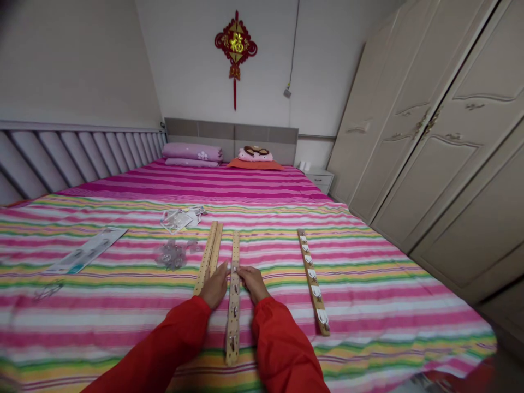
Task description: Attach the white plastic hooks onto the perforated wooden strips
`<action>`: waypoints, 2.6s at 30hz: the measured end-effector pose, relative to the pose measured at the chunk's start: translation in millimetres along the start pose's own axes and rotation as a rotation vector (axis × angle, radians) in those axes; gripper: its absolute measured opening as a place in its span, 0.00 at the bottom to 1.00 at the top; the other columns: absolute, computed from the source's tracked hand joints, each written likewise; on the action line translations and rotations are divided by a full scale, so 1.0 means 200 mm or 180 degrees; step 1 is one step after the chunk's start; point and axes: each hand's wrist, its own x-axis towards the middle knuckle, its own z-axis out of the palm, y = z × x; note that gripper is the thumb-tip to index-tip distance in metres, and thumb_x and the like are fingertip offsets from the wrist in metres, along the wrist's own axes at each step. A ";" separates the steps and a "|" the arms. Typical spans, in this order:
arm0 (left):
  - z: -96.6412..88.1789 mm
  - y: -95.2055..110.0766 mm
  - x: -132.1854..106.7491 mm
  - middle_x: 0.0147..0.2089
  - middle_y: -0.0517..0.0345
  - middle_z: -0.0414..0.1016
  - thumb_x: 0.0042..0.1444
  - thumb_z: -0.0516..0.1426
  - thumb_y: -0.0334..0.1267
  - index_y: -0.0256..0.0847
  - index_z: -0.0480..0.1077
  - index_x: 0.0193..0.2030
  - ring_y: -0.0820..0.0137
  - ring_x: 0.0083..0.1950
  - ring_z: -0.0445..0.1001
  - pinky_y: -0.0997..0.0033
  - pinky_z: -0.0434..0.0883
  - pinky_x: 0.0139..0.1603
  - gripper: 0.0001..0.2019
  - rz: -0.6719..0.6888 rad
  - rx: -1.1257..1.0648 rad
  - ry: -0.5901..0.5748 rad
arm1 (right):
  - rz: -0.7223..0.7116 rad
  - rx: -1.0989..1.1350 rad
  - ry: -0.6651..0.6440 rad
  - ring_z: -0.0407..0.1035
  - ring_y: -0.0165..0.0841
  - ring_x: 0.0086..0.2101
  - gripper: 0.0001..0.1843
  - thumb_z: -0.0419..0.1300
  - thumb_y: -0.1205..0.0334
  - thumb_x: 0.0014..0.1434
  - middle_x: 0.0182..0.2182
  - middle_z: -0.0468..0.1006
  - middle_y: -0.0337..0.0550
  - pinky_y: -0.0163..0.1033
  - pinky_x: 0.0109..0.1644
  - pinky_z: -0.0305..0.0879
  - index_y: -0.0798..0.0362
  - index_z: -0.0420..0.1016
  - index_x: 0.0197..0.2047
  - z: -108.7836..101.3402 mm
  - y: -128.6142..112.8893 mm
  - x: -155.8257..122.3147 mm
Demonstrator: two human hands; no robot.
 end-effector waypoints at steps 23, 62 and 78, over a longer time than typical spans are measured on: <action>-0.32 -0.18 -0.04 0.50 0.52 0.77 0.60 0.45 0.36 0.42 0.69 0.54 0.64 0.51 0.73 0.63 0.64 0.56 0.19 0.0308 0.0196 0.0288 | -0.0277 -0.0207 0.0116 0.48 0.24 0.15 0.22 0.64 0.44 0.44 0.10 0.58 0.31 0.33 0.18 0.42 0.54 0.69 0.15 -0.05 0.13 -0.21; -0.16 -0.02 -0.10 0.23 0.64 0.71 0.40 0.62 0.35 0.31 0.67 0.52 0.74 0.27 0.70 0.74 0.67 0.31 0.29 -0.0331 -0.2543 0.0374 | -0.0239 0.1049 -0.0052 0.51 0.18 0.11 0.17 0.68 0.51 0.44 0.17 0.69 0.34 0.30 0.15 0.37 0.57 0.74 0.27 -0.12 0.12 -0.19; -0.11 0.15 -0.02 0.26 0.63 0.73 0.39 0.61 0.34 0.34 0.66 0.54 0.73 0.28 0.71 0.73 0.67 0.33 0.31 0.0150 -0.2207 0.0068 | -0.0195 0.1713 -0.0410 0.47 0.19 0.15 0.09 0.70 0.65 0.40 0.13 0.60 0.29 0.30 0.19 0.41 0.55 0.73 0.22 -0.16 0.10 -0.23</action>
